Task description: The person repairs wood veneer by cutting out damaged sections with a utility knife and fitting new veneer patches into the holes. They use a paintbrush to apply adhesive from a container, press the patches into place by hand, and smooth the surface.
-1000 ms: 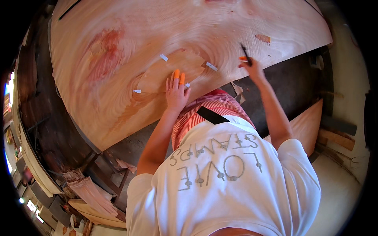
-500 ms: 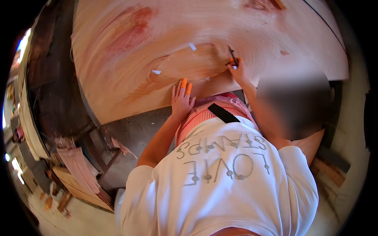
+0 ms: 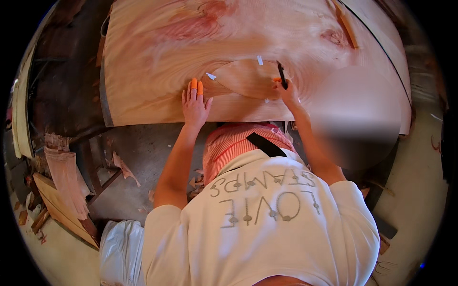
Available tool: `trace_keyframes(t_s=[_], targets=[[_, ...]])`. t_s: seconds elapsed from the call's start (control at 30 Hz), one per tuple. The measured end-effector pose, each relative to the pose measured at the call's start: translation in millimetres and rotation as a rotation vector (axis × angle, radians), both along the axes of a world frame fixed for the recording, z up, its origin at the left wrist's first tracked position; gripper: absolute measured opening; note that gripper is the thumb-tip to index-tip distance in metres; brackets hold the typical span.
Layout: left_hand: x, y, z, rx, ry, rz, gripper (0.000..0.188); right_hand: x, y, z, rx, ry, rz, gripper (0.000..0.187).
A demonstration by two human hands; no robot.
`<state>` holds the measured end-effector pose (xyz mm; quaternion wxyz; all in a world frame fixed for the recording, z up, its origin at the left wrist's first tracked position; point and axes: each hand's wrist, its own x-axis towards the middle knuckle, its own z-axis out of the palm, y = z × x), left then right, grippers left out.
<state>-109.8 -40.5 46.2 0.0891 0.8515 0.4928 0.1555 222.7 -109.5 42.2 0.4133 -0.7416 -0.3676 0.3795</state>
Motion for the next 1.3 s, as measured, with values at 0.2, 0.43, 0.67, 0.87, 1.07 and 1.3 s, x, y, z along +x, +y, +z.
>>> trace_keyframes(t_s=[0.2, 0.43, 0.67, 0.87, 1.07, 1.3], targets=[[20.9, -4.9, -2.3, -0.070, 0.024, -0.061, 0.063, -2.7, -0.7, 4.1, -0.073, -0.417, 0.093, 0.023], [34.8, -16.4, -3.5, -0.042, -0.022, -0.036, 0.063, 15.6, -2.6, 8.2, -0.093, -0.363, 0.059, 0.025], [74.7, -49.0, -7.2, -0.126, -0.021, -0.383, 0.065, 24.4, -2.9, 17.2, -0.094, -0.285, 0.117, 0.024], [76.1, -51.4, -14.3, -0.134, -0.010, -0.338, 0.064, 31.6, -15.8, 16.5, -0.104, -0.222, 0.109, 0.023], [79.4, -48.7, -13.4, -0.125, 0.011, -0.347, 0.064, 80.9, -58.3, -27.2, 0.057, -0.008, -0.193, 0.024], [82.1, -49.9, -15.1, -0.097, 0.047, -0.369, 0.066, 81.4, -102.5, -12.5, -0.029, -0.216, -0.205, 0.023]])
